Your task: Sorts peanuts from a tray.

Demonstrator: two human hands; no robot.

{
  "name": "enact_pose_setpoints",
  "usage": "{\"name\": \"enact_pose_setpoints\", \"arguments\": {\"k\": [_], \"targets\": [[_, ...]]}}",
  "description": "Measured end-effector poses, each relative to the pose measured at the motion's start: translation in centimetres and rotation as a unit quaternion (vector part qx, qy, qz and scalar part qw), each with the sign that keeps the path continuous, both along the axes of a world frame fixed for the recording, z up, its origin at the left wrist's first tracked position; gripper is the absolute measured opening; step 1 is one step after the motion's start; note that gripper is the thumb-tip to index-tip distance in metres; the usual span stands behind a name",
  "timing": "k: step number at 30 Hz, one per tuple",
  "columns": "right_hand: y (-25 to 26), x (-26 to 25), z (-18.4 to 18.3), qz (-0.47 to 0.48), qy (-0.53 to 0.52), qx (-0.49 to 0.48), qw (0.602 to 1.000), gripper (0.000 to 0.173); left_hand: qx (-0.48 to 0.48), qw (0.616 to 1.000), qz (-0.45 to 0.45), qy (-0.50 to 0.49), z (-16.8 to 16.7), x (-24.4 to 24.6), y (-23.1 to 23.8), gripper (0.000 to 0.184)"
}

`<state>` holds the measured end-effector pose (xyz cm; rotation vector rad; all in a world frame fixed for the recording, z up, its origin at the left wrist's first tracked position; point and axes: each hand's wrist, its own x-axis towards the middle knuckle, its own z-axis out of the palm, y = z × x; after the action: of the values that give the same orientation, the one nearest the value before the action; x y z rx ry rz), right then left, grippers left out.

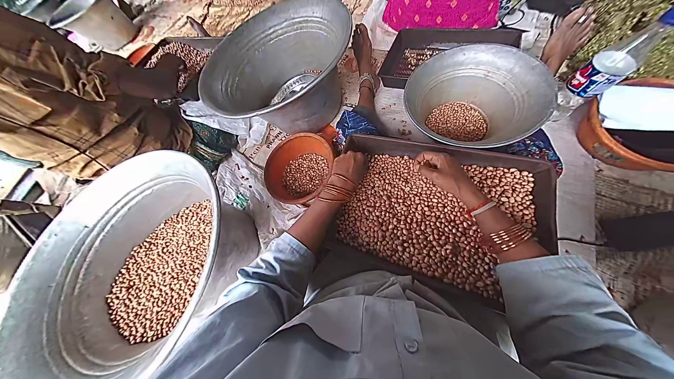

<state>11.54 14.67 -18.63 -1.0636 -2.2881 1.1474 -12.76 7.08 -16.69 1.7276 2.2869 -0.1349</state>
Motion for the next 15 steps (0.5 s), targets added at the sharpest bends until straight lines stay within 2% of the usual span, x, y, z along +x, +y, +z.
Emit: {"name": "enact_pose_setpoints", "arguments": {"k": [3, 5, 7, 10, 12, 15], "targets": [[0.7, 0.5, -0.4, -0.035, 0.176, -0.145, 0.973, 0.019, -0.010, 1.000, -0.004, 0.020, 0.1, 0.4, -0.1, 0.022], [0.6, 0.2, -0.3, -0.030, 0.226, -0.198, 0.953, 0.023, -0.011, 0.999, -0.006, 0.031, 0.0, 0.5, -0.2, 0.022], [0.1, -0.4, -0.3, -0.017, 0.180, -0.134, 0.974, 0.020, -0.022, 0.999, -0.002, 0.029, 0.1, 0.7, -0.3, 0.023], [-1.9, -2.1, 0.0, 0.003, 0.009, 0.047, 0.999, 0.015, 0.005, 1.000, 0.004, 0.007, -0.1, 0.4, -0.3, 0.026], [-3.2, -3.2, -0.3, 0.032, -0.057, 0.130, 0.989, 0.016, 0.085, 0.994, 0.005, -0.066, -0.5, -0.7, -0.2, 0.026], [-4.4, -4.2, -1.5, 0.084, -0.067, 0.225, 0.968, 0.016, 0.165, 0.961, -0.001, -0.223, -0.5, -1.7, -0.5, 0.018]]}}
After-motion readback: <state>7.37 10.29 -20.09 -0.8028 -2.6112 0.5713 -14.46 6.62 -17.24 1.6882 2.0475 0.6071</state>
